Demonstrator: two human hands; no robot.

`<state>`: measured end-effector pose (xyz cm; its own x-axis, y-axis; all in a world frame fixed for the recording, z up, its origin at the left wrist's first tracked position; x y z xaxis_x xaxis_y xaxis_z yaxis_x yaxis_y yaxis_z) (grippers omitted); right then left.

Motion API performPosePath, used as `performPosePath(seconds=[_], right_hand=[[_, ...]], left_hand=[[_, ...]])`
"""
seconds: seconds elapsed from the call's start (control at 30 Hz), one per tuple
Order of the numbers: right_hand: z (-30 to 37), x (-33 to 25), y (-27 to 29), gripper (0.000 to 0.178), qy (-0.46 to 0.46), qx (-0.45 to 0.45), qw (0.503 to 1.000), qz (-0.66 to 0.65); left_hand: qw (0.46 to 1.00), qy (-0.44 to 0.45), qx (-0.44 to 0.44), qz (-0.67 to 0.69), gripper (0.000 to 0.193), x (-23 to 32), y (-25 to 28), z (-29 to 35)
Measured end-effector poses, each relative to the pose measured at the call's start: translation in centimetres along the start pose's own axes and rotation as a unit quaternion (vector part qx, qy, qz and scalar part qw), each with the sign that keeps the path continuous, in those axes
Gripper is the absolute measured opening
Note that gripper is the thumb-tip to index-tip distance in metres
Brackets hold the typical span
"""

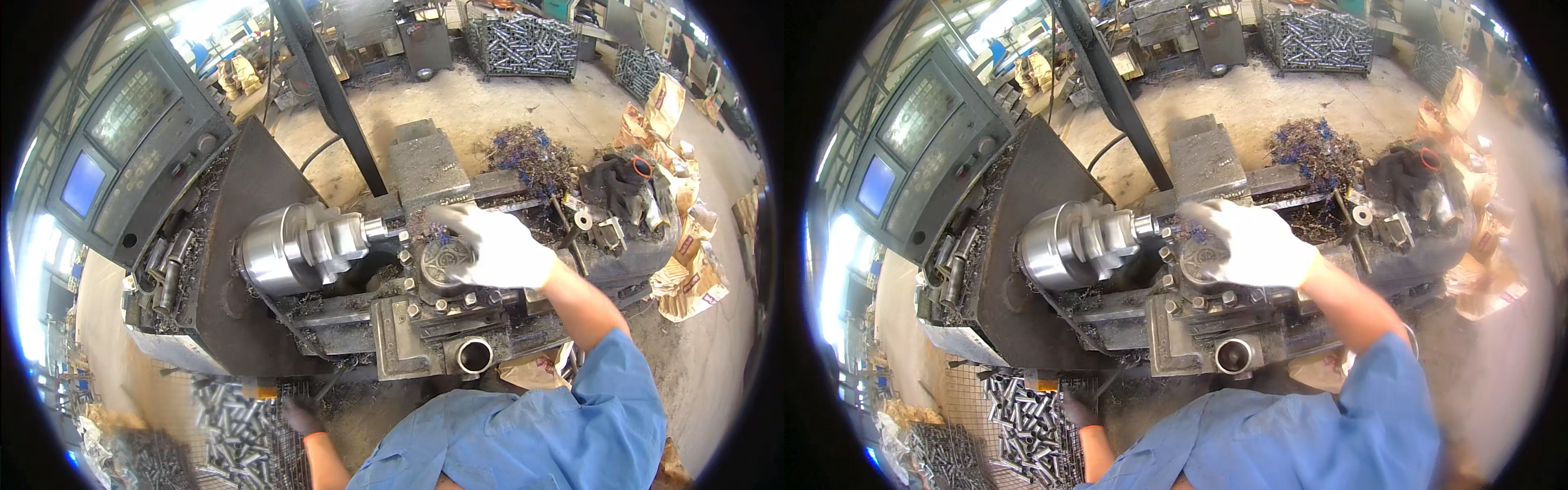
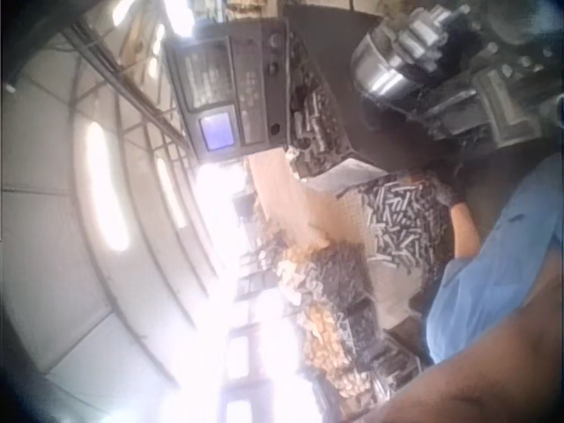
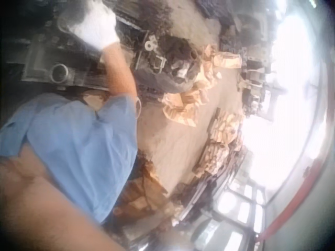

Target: The person repeatedly picks up hollow metal cylinders from a wire basket, inserts them into a lathe chuck, and removes them after a brief machine cycle. The person then places the processed cylinders back into the basket. This cycle is repeated continuously throughout the clip.

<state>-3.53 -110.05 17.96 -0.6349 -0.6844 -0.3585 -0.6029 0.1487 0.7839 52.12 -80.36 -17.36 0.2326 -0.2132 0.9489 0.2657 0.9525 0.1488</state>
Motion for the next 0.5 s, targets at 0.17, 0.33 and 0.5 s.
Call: performPosePath(seconds=[0.17,0.33,0.5], right_hand=[[-7.7,-1.6,-3.6,0.025,0.073,-0.013,0.965,-0.252],[-11.9,5.0,-1.8,0.024,0.144,0.319,0.935,-0.059],[-11.6,23.0,-3.2,0.036,-0.324,0.045,0.92,0.214]], left_hand=[[0.983,-0.008,-0.179,0.045,0.029,-1.5,-6.5,8.8],[0.974,-0.083,-0.208,0.013,0.031,3.3,-8.1,11.7],[0.941,-0.117,-0.316,-0.013,0.041,12.2,-11.9,12.9]])
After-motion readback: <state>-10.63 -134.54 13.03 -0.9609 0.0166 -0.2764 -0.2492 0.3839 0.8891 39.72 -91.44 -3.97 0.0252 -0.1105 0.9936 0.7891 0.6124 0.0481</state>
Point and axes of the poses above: each hand's wrist, its own z-axis away from the middle knuckle, its own y-axis out of the back of the hand, x = y × z, the point moved 6 cm from there along -z, towards the middle knuckle, and after that the axes turned 7 degrees about x, right-handed, at the moved point
